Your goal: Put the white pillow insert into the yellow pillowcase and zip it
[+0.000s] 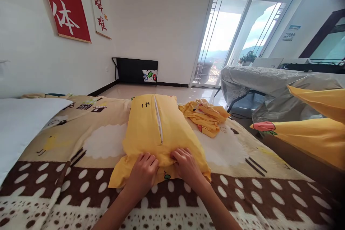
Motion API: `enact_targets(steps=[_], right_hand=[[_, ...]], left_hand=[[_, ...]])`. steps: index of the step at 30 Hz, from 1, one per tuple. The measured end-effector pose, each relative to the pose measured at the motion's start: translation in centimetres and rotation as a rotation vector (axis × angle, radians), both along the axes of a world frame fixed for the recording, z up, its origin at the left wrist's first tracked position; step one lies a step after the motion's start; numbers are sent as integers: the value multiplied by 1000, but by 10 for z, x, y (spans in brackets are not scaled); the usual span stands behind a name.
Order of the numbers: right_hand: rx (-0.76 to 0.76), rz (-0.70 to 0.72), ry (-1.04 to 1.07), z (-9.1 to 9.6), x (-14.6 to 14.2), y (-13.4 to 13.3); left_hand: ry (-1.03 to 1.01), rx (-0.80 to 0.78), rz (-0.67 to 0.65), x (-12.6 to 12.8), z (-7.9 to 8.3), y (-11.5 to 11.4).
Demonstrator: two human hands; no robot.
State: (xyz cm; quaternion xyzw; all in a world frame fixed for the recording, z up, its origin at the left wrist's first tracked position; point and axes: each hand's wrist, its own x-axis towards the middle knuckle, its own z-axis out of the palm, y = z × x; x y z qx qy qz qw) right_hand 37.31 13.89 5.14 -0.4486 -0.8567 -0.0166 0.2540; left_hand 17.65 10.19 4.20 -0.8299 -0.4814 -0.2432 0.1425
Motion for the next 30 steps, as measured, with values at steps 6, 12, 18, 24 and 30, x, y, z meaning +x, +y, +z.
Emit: enact_targets(steps=[6,12,18,24,30], right_hand=[[-30,-43,-111,22,20,-10],[19,-197,-241,25,26,-6],[9,-210,-127,-4,11,12],[-3,-186,-41,-7,17,13],[72,-28,69,24,23,-3]], left_hand=[[-77,-78,20,-3,7,1],[-18,45,27,-3,-11,5],[-39,27,-3,10,-14,5],[-35,182,135,15,-15,14],[-153,278,48,8,29,-2]])
